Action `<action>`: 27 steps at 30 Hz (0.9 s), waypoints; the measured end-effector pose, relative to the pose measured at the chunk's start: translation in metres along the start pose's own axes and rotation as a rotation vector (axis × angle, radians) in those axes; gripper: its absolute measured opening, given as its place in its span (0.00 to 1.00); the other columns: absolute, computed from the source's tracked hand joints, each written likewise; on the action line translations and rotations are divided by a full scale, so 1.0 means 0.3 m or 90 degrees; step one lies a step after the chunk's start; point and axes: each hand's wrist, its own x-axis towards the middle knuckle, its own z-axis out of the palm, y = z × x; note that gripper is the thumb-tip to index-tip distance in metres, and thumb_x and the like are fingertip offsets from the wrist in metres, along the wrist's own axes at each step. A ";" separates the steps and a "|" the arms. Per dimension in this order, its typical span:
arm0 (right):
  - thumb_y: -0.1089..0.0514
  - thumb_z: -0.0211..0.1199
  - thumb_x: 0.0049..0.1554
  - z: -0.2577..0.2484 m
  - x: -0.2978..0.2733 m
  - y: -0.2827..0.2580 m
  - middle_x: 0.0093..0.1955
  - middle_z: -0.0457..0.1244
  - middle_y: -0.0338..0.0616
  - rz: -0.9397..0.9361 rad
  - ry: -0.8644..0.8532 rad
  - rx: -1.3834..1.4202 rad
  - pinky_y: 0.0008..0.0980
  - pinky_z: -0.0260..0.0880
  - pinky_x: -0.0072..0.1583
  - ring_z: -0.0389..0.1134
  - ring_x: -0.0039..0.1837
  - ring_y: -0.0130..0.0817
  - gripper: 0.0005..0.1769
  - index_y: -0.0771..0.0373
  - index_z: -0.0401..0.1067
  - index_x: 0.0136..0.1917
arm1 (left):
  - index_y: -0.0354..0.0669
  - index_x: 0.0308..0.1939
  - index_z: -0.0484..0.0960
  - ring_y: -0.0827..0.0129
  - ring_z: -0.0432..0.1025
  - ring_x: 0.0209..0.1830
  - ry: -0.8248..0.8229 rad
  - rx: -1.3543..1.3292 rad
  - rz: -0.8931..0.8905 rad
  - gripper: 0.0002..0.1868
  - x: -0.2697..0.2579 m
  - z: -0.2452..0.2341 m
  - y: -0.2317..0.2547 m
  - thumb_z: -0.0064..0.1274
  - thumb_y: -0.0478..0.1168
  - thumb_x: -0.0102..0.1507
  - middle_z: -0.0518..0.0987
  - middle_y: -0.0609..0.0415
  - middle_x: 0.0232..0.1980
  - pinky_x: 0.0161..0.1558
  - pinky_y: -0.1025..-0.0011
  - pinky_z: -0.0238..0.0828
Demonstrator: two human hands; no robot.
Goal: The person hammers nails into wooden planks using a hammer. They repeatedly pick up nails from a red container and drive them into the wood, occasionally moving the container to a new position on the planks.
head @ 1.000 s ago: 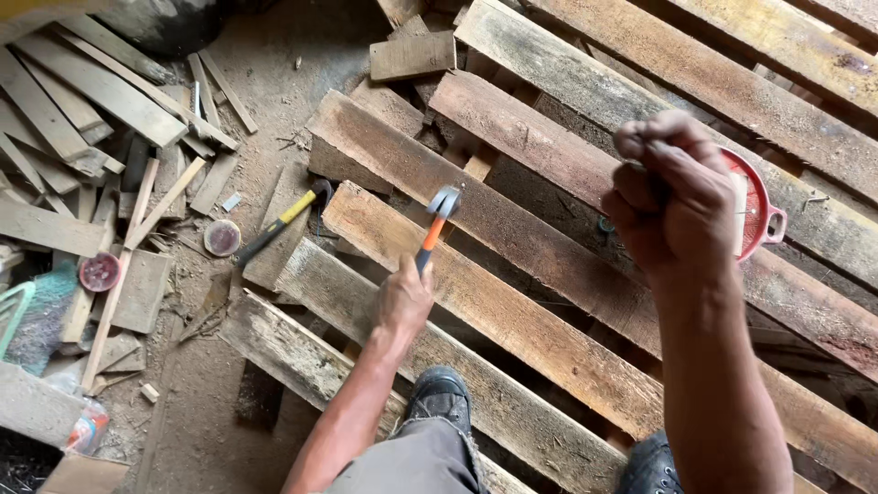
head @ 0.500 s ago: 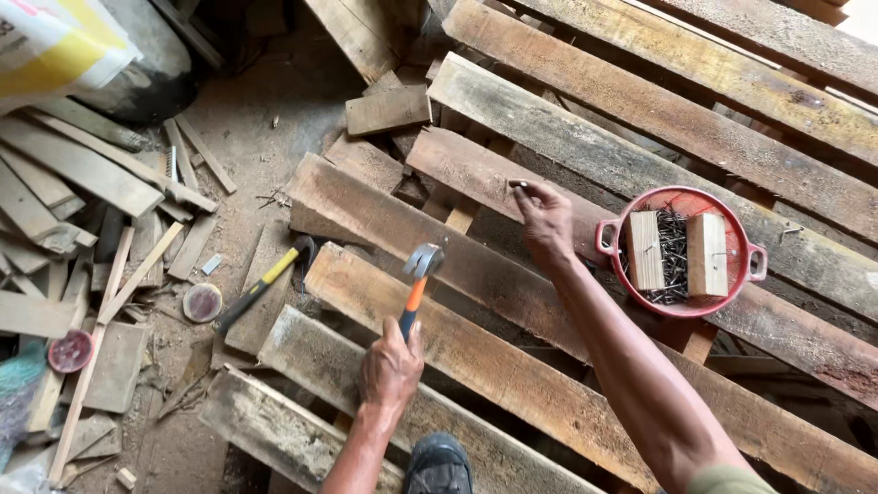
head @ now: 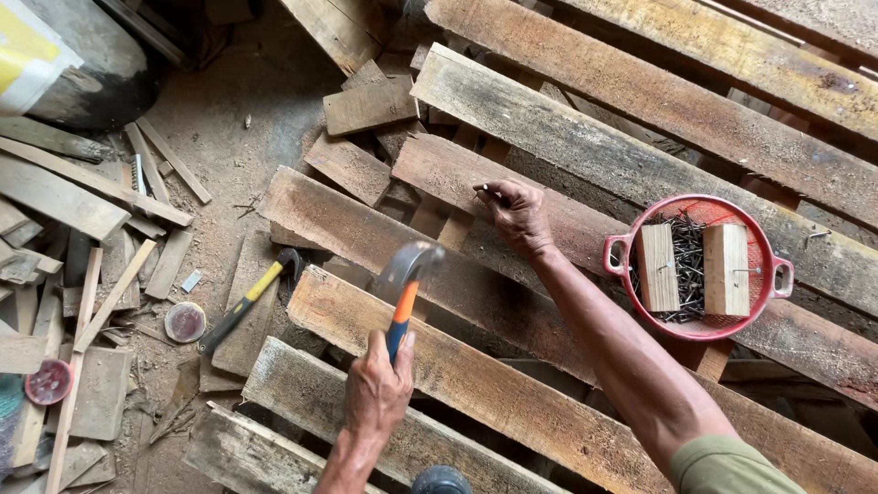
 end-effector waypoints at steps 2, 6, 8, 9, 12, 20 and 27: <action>0.62 0.74 0.64 -0.006 -0.002 -0.005 0.48 0.77 0.38 -0.010 -0.006 -0.009 0.26 0.75 0.49 0.76 0.48 0.25 0.03 0.56 0.86 0.52 | 0.45 0.47 0.73 0.81 0.58 0.08 0.010 0.020 0.047 0.19 0.060 -0.047 0.072 0.43 0.56 0.78 0.63 0.70 0.19 0.06 0.78 0.62; 0.65 0.71 0.64 0.015 -0.006 0.027 0.47 0.74 0.40 -0.047 -0.011 -0.023 0.31 0.73 0.52 0.75 0.49 0.32 0.05 0.59 0.84 0.52 | 0.45 0.47 0.71 0.80 0.55 0.11 0.054 0.056 0.172 0.16 0.169 -0.106 0.172 0.43 0.53 0.80 0.61 0.68 0.20 0.08 0.78 0.57; 0.65 0.73 0.64 0.023 -0.016 0.030 0.46 0.74 0.44 -0.023 0.017 -0.010 0.38 0.75 0.54 0.77 0.50 0.43 0.03 0.58 0.84 0.50 | 0.42 0.49 0.73 0.69 0.66 0.13 0.035 0.056 0.144 0.18 0.200 -0.124 0.240 0.42 0.53 0.80 0.69 0.56 0.21 0.13 0.72 0.67; 0.64 0.74 0.63 0.027 -0.010 0.033 0.44 0.74 0.48 -0.005 0.048 0.003 0.45 0.77 0.55 0.78 0.52 0.54 0.03 0.56 0.84 0.48 | 0.39 0.50 0.74 0.58 0.77 0.16 0.022 0.055 0.120 0.19 0.222 -0.134 0.276 0.41 0.52 0.81 0.77 0.45 0.22 0.18 0.66 0.78; 0.63 0.74 0.64 0.030 -0.016 0.046 0.45 0.74 0.48 -0.009 0.037 -0.002 0.46 0.77 0.56 0.78 0.53 0.54 0.03 0.57 0.83 0.47 | 0.37 0.52 0.73 0.56 0.79 0.18 0.021 0.069 0.133 0.20 0.267 -0.145 0.345 0.40 0.52 0.82 0.79 0.42 0.23 0.19 0.65 0.80; 0.65 0.73 0.63 0.051 -0.036 0.097 0.46 0.74 0.44 0.003 0.027 -0.022 0.46 0.78 0.56 0.78 0.54 0.52 0.06 0.54 0.84 0.46 | 0.38 0.55 0.74 0.60 0.79 0.19 -0.045 0.122 0.099 0.21 0.353 -0.030 0.284 0.39 0.54 0.81 0.79 0.44 0.25 0.21 0.65 0.80; 0.67 0.69 0.63 0.048 -0.034 0.086 0.45 0.74 0.42 0.017 0.030 -0.058 0.44 0.78 0.55 0.77 0.53 0.55 0.08 0.55 0.82 0.44 | 0.36 0.53 0.75 0.61 0.75 0.16 0.016 0.120 0.133 0.20 0.316 -0.016 0.305 0.41 0.51 0.81 0.76 0.47 0.22 0.19 0.68 0.78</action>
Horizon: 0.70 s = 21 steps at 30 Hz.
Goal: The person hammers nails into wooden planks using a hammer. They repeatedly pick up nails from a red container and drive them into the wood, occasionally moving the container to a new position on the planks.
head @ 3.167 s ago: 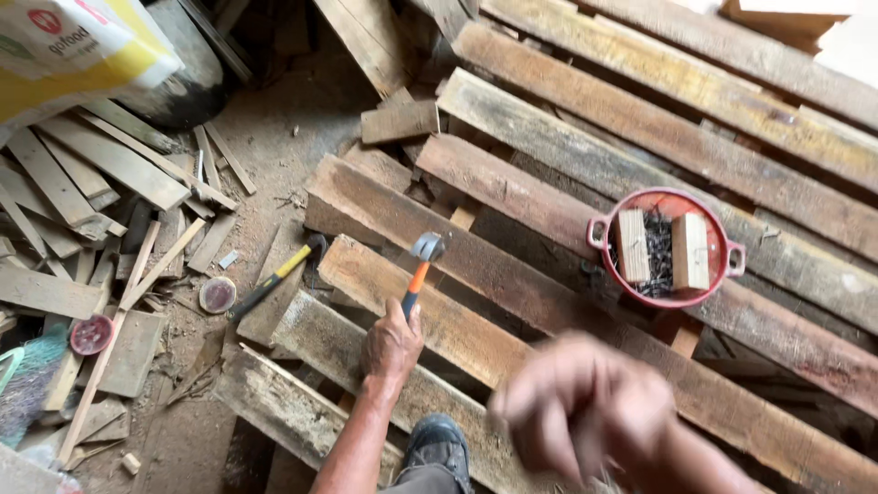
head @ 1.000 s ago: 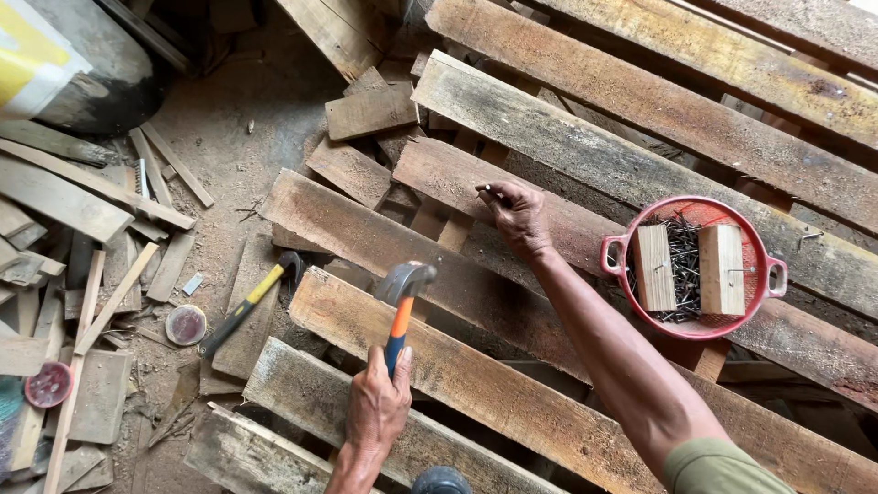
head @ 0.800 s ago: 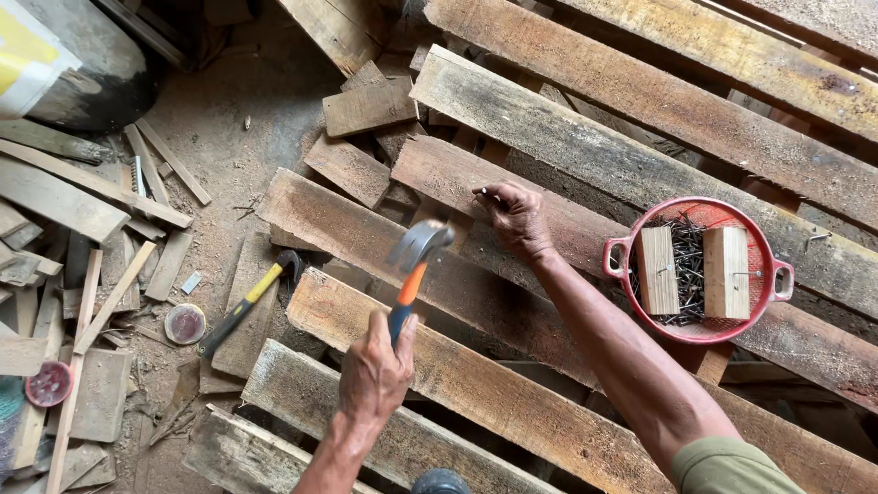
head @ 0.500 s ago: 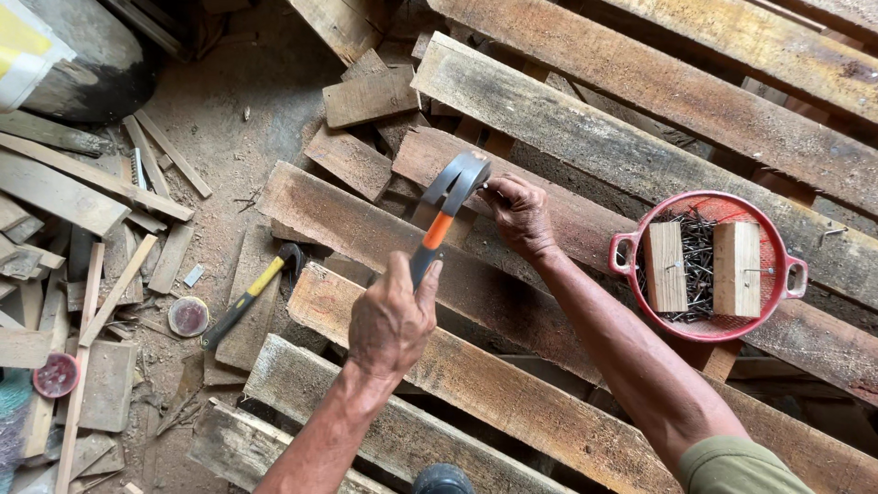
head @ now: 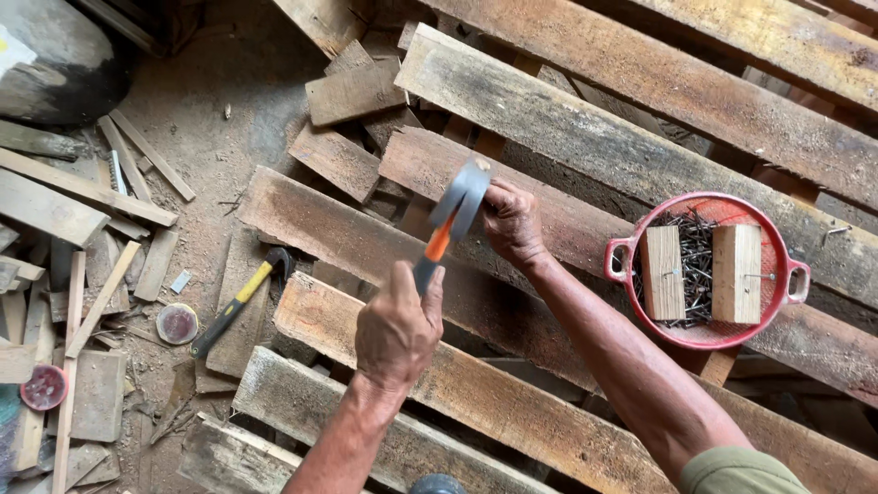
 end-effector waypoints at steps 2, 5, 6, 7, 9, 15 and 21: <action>0.67 0.70 0.63 0.013 -0.006 0.047 0.44 0.73 0.42 0.004 0.001 0.008 0.43 0.78 0.54 0.77 0.52 0.54 0.08 0.55 0.82 0.43 | 0.36 0.53 0.75 0.62 0.74 0.16 -0.028 0.010 0.001 0.20 0.013 0.028 -0.033 0.39 0.52 0.82 0.75 0.48 0.22 0.19 0.68 0.78; 0.63 0.72 0.62 -0.009 0.009 -0.003 0.43 0.72 0.39 0.020 -0.017 0.016 0.40 0.78 0.53 0.77 0.51 0.46 0.06 0.53 0.81 0.43 | 0.36 0.54 0.75 0.63 0.74 0.16 -0.059 0.020 -0.007 0.20 0.016 0.011 -0.029 0.38 0.50 0.81 0.75 0.50 0.22 0.20 0.67 0.78; 0.60 0.73 0.62 -0.024 0.015 -0.034 0.43 0.71 0.36 0.032 -0.041 0.016 0.37 0.78 0.52 0.78 0.49 0.40 0.05 0.50 0.81 0.44 | 0.35 0.54 0.75 0.63 0.74 0.16 -0.063 0.017 -0.021 0.18 0.012 0.003 -0.017 0.39 0.49 0.81 0.75 0.51 0.22 0.20 0.67 0.78; 0.60 0.73 0.62 -0.031 0.032 -0.042 0.43 0.71 0.36 0.030 -0.040 0.016 0.37 0.78 0.52 0.78 0.49 0.40 0.05 0.50 0.81 0.44 | 0.35 0.54 0.75 0.63 0.74 0.16 -0.062 0.017 -0.020 0.18 0.011 -0.006 0.005 0.39 0.49 0.81 0.75 0.51 0.22 0.20 0.67 0.78; 0.59 0.72 0.62 -0.060 0.013 -0.059 0.41 0.71 0.48 0.056 -0.051 0.090 0.44 0.76 0.48 0.75 0.44 0.44 0.02 0.56 0.80 0.50 | 0.34 0.52 0.75 0.61 0.77 0.17 0.054 0.002 0.014 0.18 -0.013 -0.022 0.052 0.42 0.49 0.81 0.76 0.49 0.22 0.20 0.67 0.81; 0.60 0.60 0.57 -0.118 0.042 -0.115 0.46 0.65 0.42 0.271 0.042 0.417 0.32 0.70 0.52 0.68 0.50 0.31 0.22 0.60 0.70 0.64 | 0.40 0.48 0.73 0.53 0.80 0.20 -0.045 0.057 0.031 0.22 0.028 0.066 -0.041 0.37 0.55 0.80 0.78 0.41 0.24 0.21 0.58 0.79; 0.62 0.57 0.54 -0.099 0.056 -0.101 0.36 0.64 0.48 0.290 0.100 0.507 0.22 0.53 0.31 0.58 0.28 0.21 0.18 0.64 0.71 0.58 | 0.38 0.51 0.77 0.50 0.82 0.22 0.176 -0.040 0.074 0.17 0.022 -0.016 0.053 0.51 0.51 0.76 0.78 0.43 0.24 0.24 0.58 0.80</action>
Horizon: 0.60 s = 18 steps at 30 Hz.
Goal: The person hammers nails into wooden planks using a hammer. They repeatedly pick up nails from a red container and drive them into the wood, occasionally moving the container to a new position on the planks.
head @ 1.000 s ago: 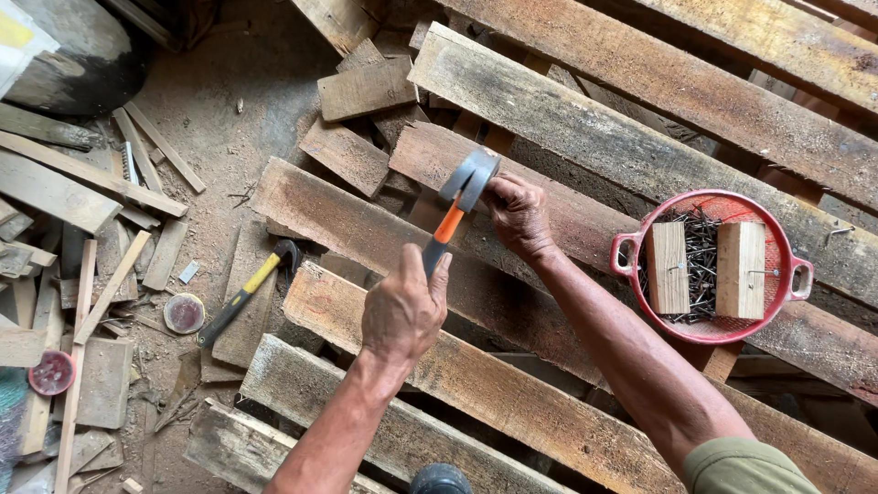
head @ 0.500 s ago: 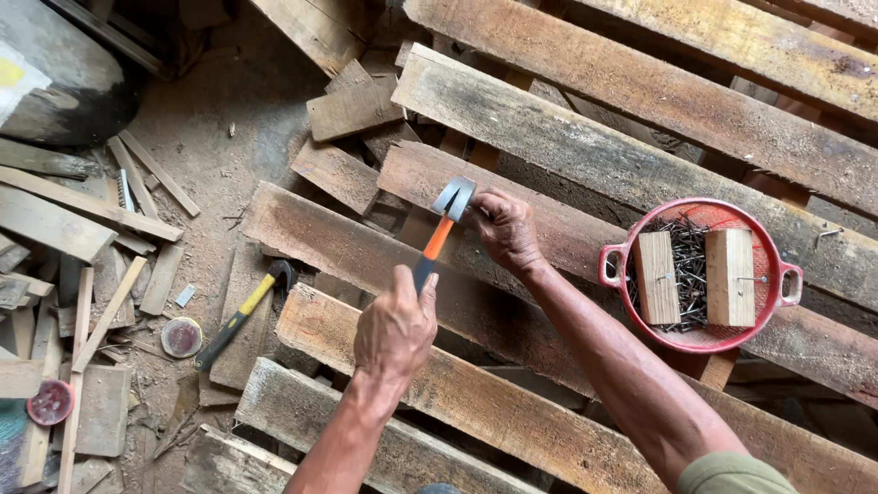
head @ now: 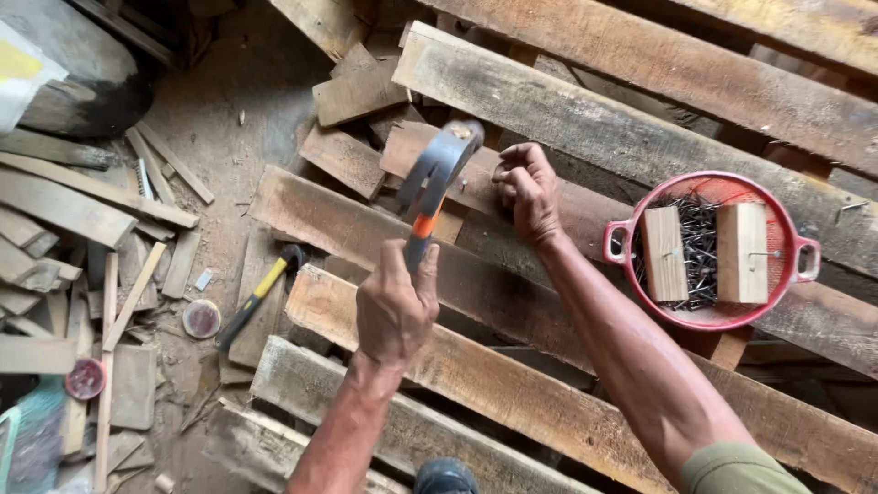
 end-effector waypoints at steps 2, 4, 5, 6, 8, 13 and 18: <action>0.62 0.56 0.54 0.012 -0.015 -0.001 0.36 0.63 0.48 0.019 0.004 0.041 0.22 0.51 0.30 0.56 0.27 0.21 0.18 0.65 0.70 0.58 | 0.36 0.51 0.77 0.51 0.81 0.23 0.058 -0.078 0.022 0.15 -0.001 -0.038 0.081 0.50 0.47 0.76 0.79 0.42 0.26 0.25 0.59 0.81; 0.62 0.55 0.55 -0.001 -0.004 -0.015 0.36 0.61 0.49 0.020 0.008 0.077 0.22 0.49 0.29 0.54 0.27 0.20 0.18 0.65 0.69 0.58 | 0.35 0.51 0.77 0.52 0.80 0.23 0.126 -0.164 0.057 0.13 -0.020 0.000 0.056 0.49 0.44 0.76 0.79 0.42 0.28 0.27 0.60 0.83; 0.62 0.54 0.55 0.003 0.005 -0.013 0.35 0.60 0.48 0.027 0.022 0.096 0.22 0.49 0.29 0.54 0.27 0.20 0.17 0.64 0.68 0.58 | 0.37 0.48 0.76 0.51 0.79 0.21 0.041 -0.081 0.023 0.15 -0.046 0.040 -0.021 0.51 0.47 0.76 0.78 0.43 0.25 0.24 0.56 0.81; 0.63 0.54 0.55 0.006 0.013 -0.012 0.35 0.60 0.47 0.034 0.035 0.116 0.22 0.49 0.29 0.53 0.27 0.21 0.17 0.64 0.67 0.58 | 0.38 0.46 0.75 0.49 0.79 0.18 -0.043 0.003 -0.013 0.17 -0.072 0.079 -0.097 0.53 0.50 0.76 0.77 0.44 0.21 0.21 0.52 0.78; 0.63 0.54 0.55 -0.003 -0.009 0.019 0.36 0.60 0.46 0.051 0.049 0.111 0.22 0.49 0.29 0.53 0.27 0.20 0.18 0.64 0.68 0.59 | 0.44 0.47 0.74 0.46 0.81 0.22 -0.120 0.028 -0.104 0.19 -0.057 0.042 -0.122 0.47 0.56 0.76 0.79 0.43 0.22 0.22 0.50 0.76; 0.62 0.58 0.55 -0.004 0.044 0.002 0.40 0.64 0.50 0.088 0.049 0.118 0.20 0.52 0.31 0.55 0.31 0.18 0.20 0.64 0.67 0.61 | 0.42 0.46 0.75 0.52 0.81 0.19 -0.017 0.022 -0.133 0.18 -0.016 -0.061 0.085 0.44 0.53 0.79 0.80 0.41 0.21 0.22 0.58 0.81; 0.70 0.61 0.60 -0.001 0.013 -0.082 0.52 0.66 0.59 0.238 0.170 0.087 0.28 0.70 0.38 0.68 0.40 0.31 0.32 0.72 0.60 0.76 | 0.46 0.44 0.75 0.47 0.81 0.20 0.002 0.108 0.016 0.17 -0.097 0.121 -0.087 0.51 0.55 0.76 0.79 0.45 0.21 0.21 0.53 0.77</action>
